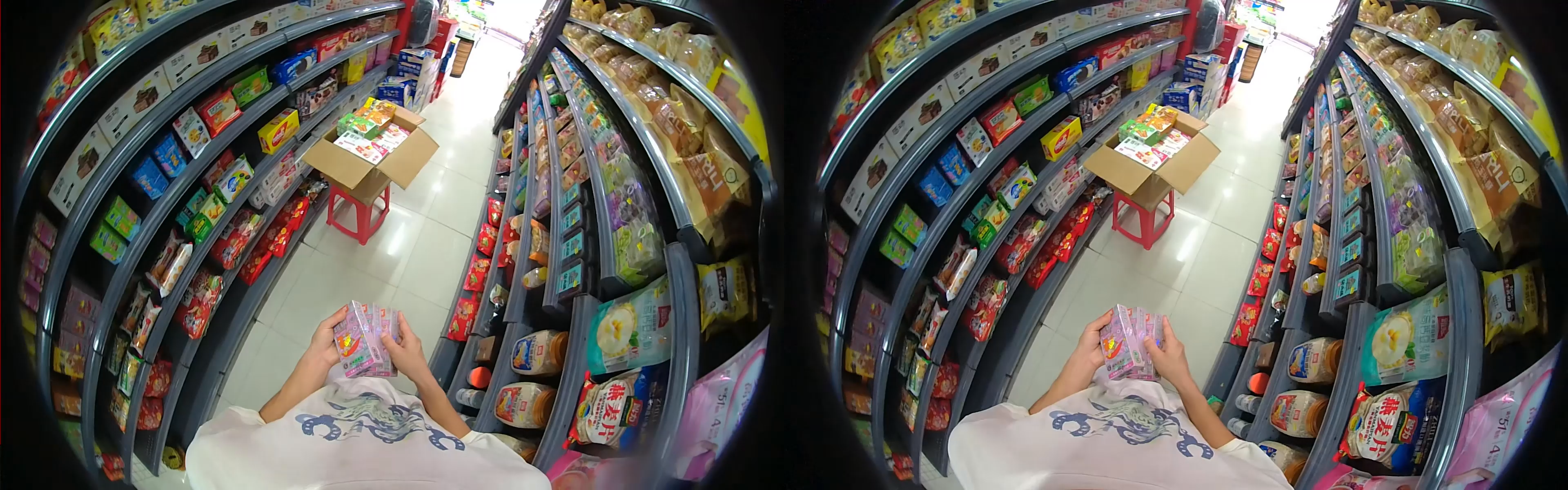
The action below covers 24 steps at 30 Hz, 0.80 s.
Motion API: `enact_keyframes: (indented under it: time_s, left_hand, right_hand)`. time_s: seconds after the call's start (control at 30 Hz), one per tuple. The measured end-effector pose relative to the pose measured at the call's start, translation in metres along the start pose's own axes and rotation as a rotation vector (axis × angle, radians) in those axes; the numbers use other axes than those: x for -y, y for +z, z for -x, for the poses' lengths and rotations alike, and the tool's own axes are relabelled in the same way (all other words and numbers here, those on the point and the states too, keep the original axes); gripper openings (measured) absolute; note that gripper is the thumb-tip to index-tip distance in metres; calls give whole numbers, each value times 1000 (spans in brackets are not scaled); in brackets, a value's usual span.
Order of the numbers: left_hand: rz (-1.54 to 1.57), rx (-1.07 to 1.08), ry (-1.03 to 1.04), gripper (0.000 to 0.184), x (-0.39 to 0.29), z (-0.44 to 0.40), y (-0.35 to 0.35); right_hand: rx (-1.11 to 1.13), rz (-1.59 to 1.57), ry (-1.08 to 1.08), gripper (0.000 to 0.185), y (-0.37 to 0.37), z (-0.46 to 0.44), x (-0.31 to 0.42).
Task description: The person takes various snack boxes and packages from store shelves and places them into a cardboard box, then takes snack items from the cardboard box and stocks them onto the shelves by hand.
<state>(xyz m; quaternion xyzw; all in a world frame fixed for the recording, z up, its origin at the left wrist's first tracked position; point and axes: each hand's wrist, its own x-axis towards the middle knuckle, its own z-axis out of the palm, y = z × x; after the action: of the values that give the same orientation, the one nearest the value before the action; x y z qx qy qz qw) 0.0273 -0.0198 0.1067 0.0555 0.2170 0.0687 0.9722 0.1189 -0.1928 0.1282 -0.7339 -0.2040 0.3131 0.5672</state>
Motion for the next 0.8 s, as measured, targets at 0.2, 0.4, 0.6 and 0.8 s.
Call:
enact_keyframes:
  time_s: [0.2,0.4,0.6,0.8]
  left_hand:
    - [-43,31,-114,28,-35,-55,12]
    - [-89,154,-228,28,-100,-109,41]
    - [-135,158,-243,34,-142,-151,63]
    - [-126,120,-409,33,-150,-190,53]
  right_hand:
    - [-141,62,24,70,4,-46,10]
    - [-317,137,-13,73,26,-98,66]
    - [-407,277,9,74,43,-148,103]
    - [-512,219,73,77,49,-168,90]
